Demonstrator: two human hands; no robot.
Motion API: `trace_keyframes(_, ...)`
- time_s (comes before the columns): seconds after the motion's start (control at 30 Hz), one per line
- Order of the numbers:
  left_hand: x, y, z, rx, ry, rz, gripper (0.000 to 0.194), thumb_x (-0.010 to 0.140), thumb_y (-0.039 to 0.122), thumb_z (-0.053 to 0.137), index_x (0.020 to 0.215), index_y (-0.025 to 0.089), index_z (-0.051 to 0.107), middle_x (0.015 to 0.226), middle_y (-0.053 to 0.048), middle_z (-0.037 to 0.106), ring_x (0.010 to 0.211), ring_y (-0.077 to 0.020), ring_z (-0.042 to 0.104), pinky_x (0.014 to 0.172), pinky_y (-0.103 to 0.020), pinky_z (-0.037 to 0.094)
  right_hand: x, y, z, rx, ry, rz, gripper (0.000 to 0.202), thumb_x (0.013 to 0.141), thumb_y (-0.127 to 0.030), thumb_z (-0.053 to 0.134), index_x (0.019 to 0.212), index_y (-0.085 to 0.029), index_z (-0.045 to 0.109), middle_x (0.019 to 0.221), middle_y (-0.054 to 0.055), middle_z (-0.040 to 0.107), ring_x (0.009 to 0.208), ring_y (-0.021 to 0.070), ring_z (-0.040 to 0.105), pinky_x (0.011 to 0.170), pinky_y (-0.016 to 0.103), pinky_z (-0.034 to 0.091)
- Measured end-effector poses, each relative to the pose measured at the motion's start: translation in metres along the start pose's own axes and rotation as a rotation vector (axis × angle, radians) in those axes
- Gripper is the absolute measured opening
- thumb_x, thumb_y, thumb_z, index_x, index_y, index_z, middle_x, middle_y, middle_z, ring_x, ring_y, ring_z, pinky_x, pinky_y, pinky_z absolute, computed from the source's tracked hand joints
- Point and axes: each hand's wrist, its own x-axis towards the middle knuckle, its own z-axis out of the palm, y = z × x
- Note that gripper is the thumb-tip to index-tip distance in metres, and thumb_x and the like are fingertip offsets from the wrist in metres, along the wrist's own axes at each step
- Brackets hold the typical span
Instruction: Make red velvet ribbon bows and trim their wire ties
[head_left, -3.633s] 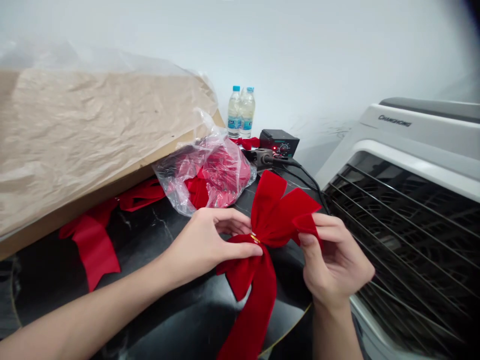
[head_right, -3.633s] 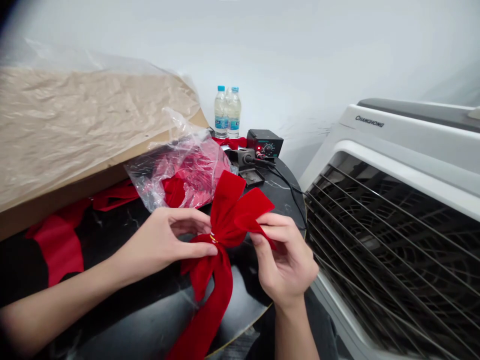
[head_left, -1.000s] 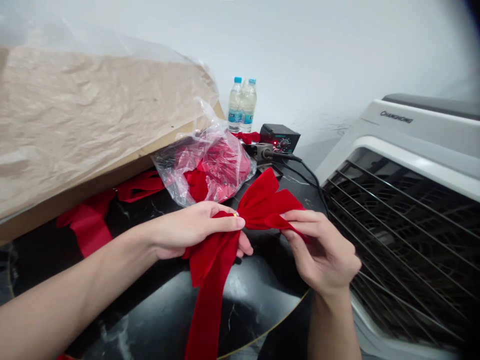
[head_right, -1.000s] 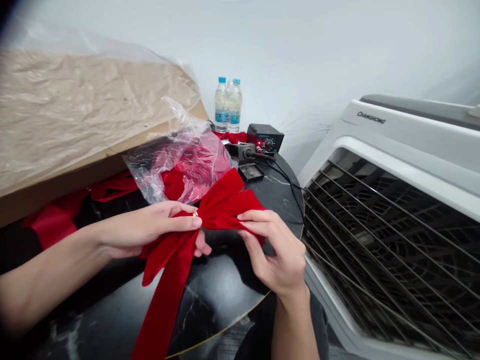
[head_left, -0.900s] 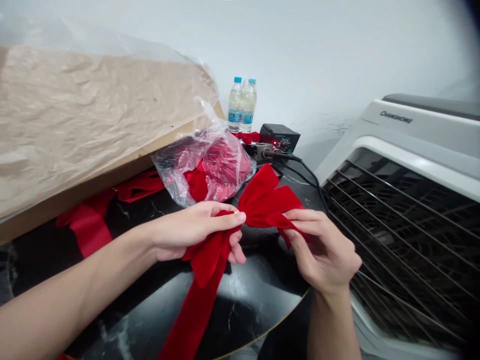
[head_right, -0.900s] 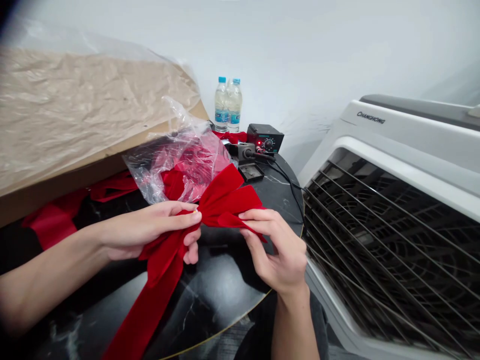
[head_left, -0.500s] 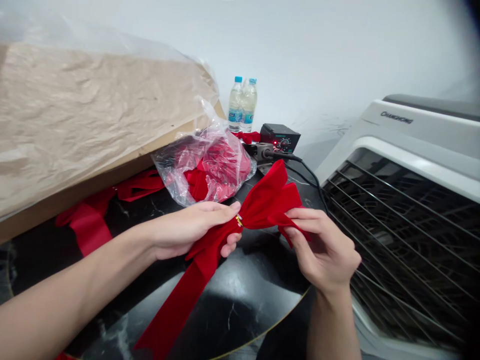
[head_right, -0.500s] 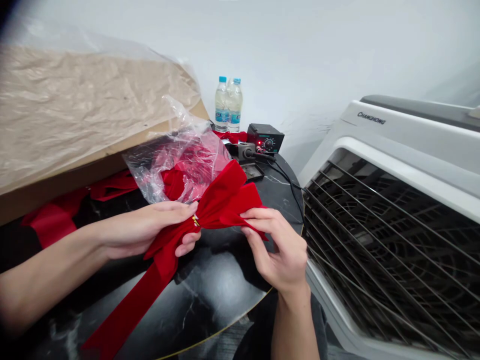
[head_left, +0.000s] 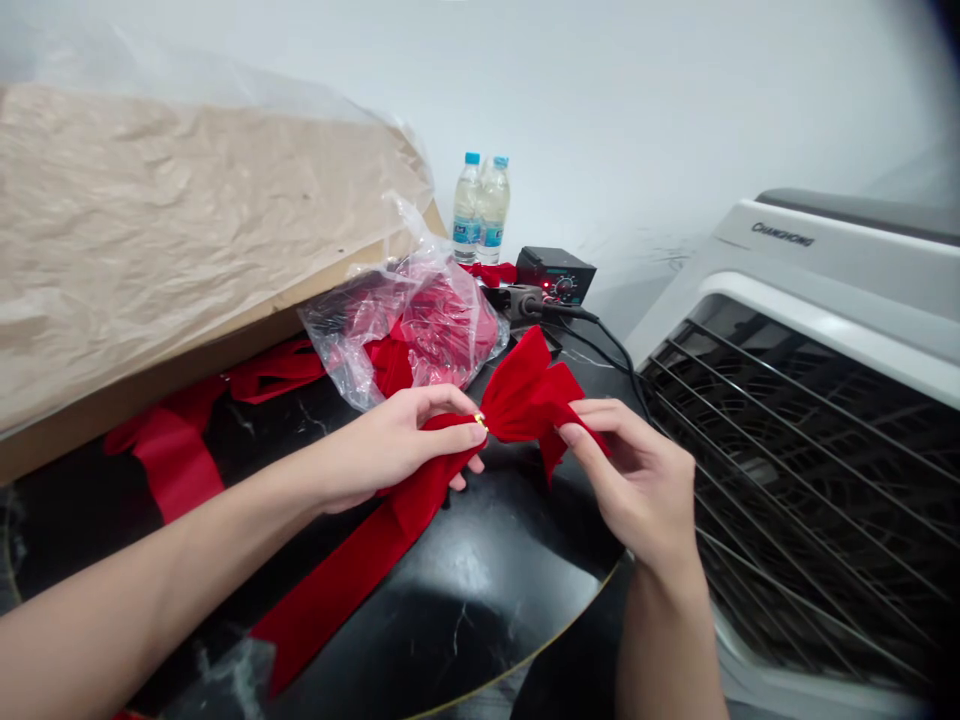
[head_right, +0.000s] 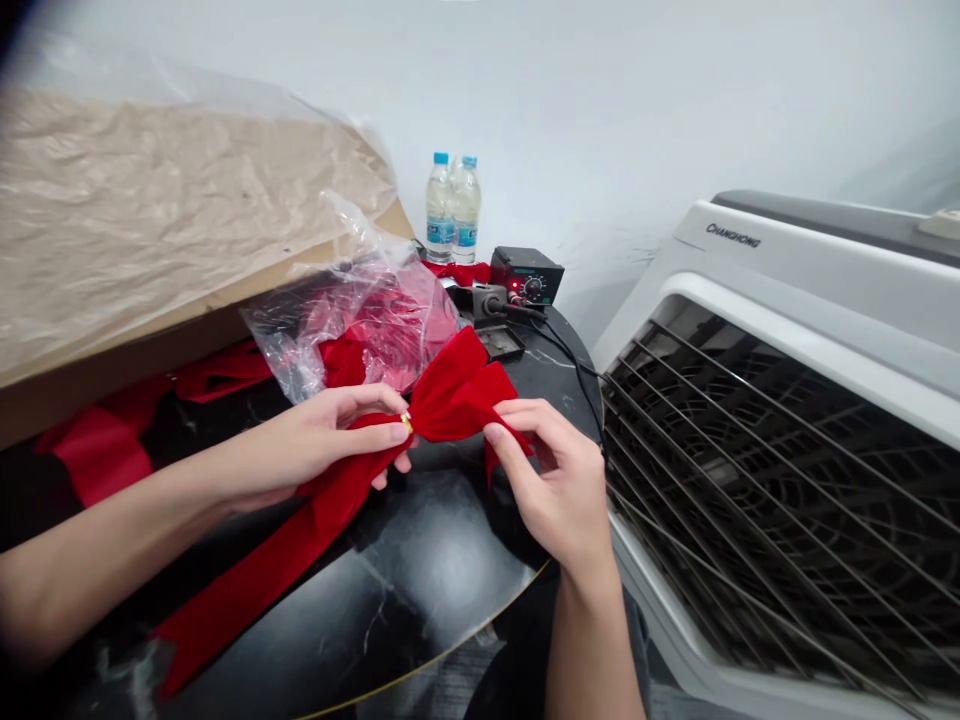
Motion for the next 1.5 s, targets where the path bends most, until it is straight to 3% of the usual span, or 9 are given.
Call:
trace_keyframes(0.1,0.003,-0.004,0.002,-0.041,0.055,0.134,0.033,0.092,0.03,0.076,0.111,0.023,0.05,0.091,-0.003,0.074,0.081,-0.0184,0.075,0.076,-0.033,0.062,0.003,0.0,-0.005,-0.08,-0.001,-0.034,0.006,0.095,-0.019,0.071,0.094,-0.023,0.074,0.106,0.005,0.074,0.097,0.018,0.07,0.089,0.033,0.057)
trace_keyframes(0.17,0.004,-0.007,0.003,-0.028,0.072,0.249,0.035,0.093,0.028,0.074,0.106,0.026,0.042,0.092,-0.001,0.074,0.088,-0.0218,0.076,0.077,-0.037,0.063,0.001,-0.007,-0.009,-0.112,0.046,-0.035,0.007,0.094,-0.018,0.072,0.095,-0.024,0.075,0.112,0.005,0.073,0.103,0.0194,0.069,0.089,0.034,0.057)
trace_keyframes(0.27,0.003,-0.006,0.004,0.118,0.078,0.362,0.022,0.097,0.03,0.068,0.102,0.024,0.047,0.094,-0.002,0.073,0.089,-0.0213,0.076,0.081,-0.036,0.062,-0.005,-0.029,-0.008,-0.068,0.069,0.016,0.007,0.093,-0.019,0.073,0.093,-0.025,0.077,0.102,0.005,0.073,0.09,0.0173,0.07,0.076,0.029,0.057)
trace_keyframes(0.4,0.0,-0.002,0.007,0.251,0.056,0.418,0.018,0.095,0.026,0.069,0.109,0.02,0.06,0.103,-0.003,0.074,0.092,-0.019,0.073,0.091,-0.034,0.057,-0.014,-0.053,0.016,0.107,-0.071,0.238,0.009,0.095,-0.027,0.073,0.088,-0.022,0.077,0.072,0.0,0.07,0.056,0.0113,0.062,0.052,0.023,0.051)
trace_keyframes(0.53,-0.002,0.001,0.01,0.273,0.037,0.441,0.022,0.088,0.022,0.077,0.106,0.019,0.064,0.11,-0.004,0.076,0.112,-0.022,0.07,0.103,-0.033,0.05,-0.015,-0.053,0.038,0.169,-0.028,0.371,0.018,0.093,-0.034,0.073,0.085,-0.019,0.078,0.065,0.0,0.069,0.052,0.0114,0.062,0.048,0.021,0.049)
trace_keyframes(0.63,-0.002,-0.001,0.012,0.225,0.028,0.393,0.017,0.092,0.022,0.073,0.104,0.02,0.06,0.102,-0.002,0.077,0.101,-0.019,0.073,0.092,-0.029,0.053,-0.015,-0.05,0.041,0.213,-0.014,0.413,0.021,0.092,-0.036,0.074,0.081,-0.018,0.077,0.063,0.001,0.07,0.05,0.0109,0.061,0.045,0.02,0.048)
trace_keyframes(1.07,0.0,-0.008,0.014,0.14,0.141,0.386,0.012,0.096,0.024,0.068,0.099,0.021,0.057,0.083,0.004,0.073,0.071,-0.0093,0.064,0.063,-0.018,0.046,-0.016,-0.052,0.04,0.301,0.01,0.475,0.018,0.089,-0.035,0.077,0.086,-0.018,0.079,0.064,0.002,0.072,0.053,0.0118,0.067,0.05,0.018,0.055)
trace_keyframes(1.33,0.004,-0.008,0.016,0.055,0.211,0.467,0.017,0.089,0.028,0.079,0.094,0.017,0.066,0.091,0.001,0.071,0.085,-0.0122,0.069,0.081,-0.022,0.053,-0.021,-0.048,0.045,0.24,0.087,0.414,0.015,0.094,-0.033,0.074,0.087,-0.02,0.073,0.079,0.0,0.074,0.074,0.0115,0.07,0.073,0.02,0.057)
trace_keyframes(1.5,0.001,-0.007,0.018,0.082,0.239,0.481,0.019,0.09,0.032,0.078,0.095,0.017,0.067,0.087,0.002,0.071,0.081,-0.0111,0.067,0.078,-0.021,0.054,-0.021,-0.052,0.048,0.294,0.112,0.395,0.015,0.094,-0.031,0.073,0.084,-0.02,0.072,0.08,0.0,0.074,0.075,0.0107,0.069,0.073,0.019,0.056)
